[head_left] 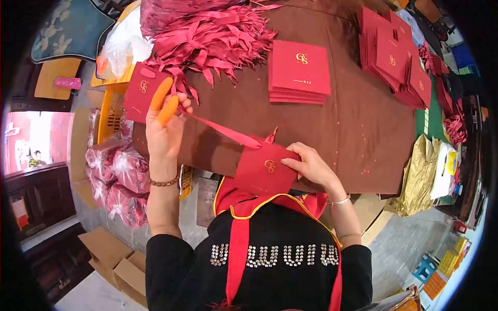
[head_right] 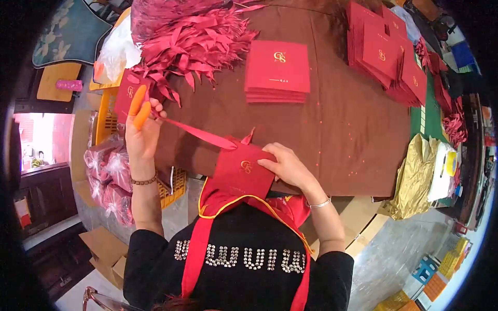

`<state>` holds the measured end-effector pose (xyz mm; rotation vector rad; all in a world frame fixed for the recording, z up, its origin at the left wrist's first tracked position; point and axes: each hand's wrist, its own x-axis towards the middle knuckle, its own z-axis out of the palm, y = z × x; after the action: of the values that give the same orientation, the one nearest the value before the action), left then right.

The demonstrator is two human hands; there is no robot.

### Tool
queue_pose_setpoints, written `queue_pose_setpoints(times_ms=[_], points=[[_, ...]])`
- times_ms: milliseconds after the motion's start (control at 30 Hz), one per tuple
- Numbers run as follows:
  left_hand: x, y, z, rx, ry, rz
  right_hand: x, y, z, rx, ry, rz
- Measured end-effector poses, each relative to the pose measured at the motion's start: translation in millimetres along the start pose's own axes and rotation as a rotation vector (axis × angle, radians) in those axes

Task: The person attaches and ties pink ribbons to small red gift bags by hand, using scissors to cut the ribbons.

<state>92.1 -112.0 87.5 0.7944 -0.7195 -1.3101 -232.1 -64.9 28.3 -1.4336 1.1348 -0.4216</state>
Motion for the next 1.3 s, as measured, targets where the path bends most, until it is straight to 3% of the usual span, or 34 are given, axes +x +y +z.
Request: queue_pose_setpoints(times_ms=[133, 267, 333, 367, 433, 500, 533, 600, 633, 700, 800, 933, 1300], points=[[-8.5, -10.0, -3.3, 0.05, -0.019, -0.022, 2.4, 3.5, 0.3, -0.014, 0.004, -0.027], [-21.6, -13.6, 13.1, 0.063, -0.081, 0.014, 0.3, -9.5, -1.8, 0.112, -0.024, 0.129], [-30.8, -12.6, 25.4, 0.275, -0.229, -0.212, 0.2, -8.5, -1.0, 0.169, -0.034, 0.173], [-39.3, -16.0, 43.5, 0.639, -0.187, -0.282, 0.5, -5.9, 0.9, 0.201, 0.002, 0.12], [-48.8, -40.4, 61.3, 0.683, -0.269, -0.4, 0.4, 0.7, 5.8, 0.233, 0.044, 0.069], [-55.4, -68.2, 55.9, 0.81, -0.429, -0.382, 0.0, 7.7, 11.2, -0.059, 0.2, -0.172], [-60.7, -76.2, 55.8, 0.81, -0.464, -0.399, -1.4, 9.6, 13.8, -0.058, 0.203, -0.169], [-67.8, -86.6, 59.2, 1.109, -0.542, -0.149, -4.7, 9.4, 18.9, -0.241, 0.296, -0.24], [-71.6, -96.6, 56.3, 1.096, -0.541, 0.0, -6.0, 4.7, 20.4, -0.241, 0.295, -0.238], [-78.1, -102.3, 56.9, 1.13, -0.528, 0.036, -8.7, -7.9, 21.5, -0.009, 0.283, -0.055], [-83.7, -112.6, 57.2, 1.143, -0.501, 0.138, -8.4, -6.7, 18.7, 0.042, 0.244, -0.002], [-90.2, -119.8, 54.5, 1.261, -0.527, 0.236, -7.6, 1.2, 13.4, 0.019, 0.161, -0.071], [-93.5, -123.6, 61.6, 1.357, -0.542, 0.421, -5.7, -2.5, 9.8, 0.267, 0.127, 0.035]])
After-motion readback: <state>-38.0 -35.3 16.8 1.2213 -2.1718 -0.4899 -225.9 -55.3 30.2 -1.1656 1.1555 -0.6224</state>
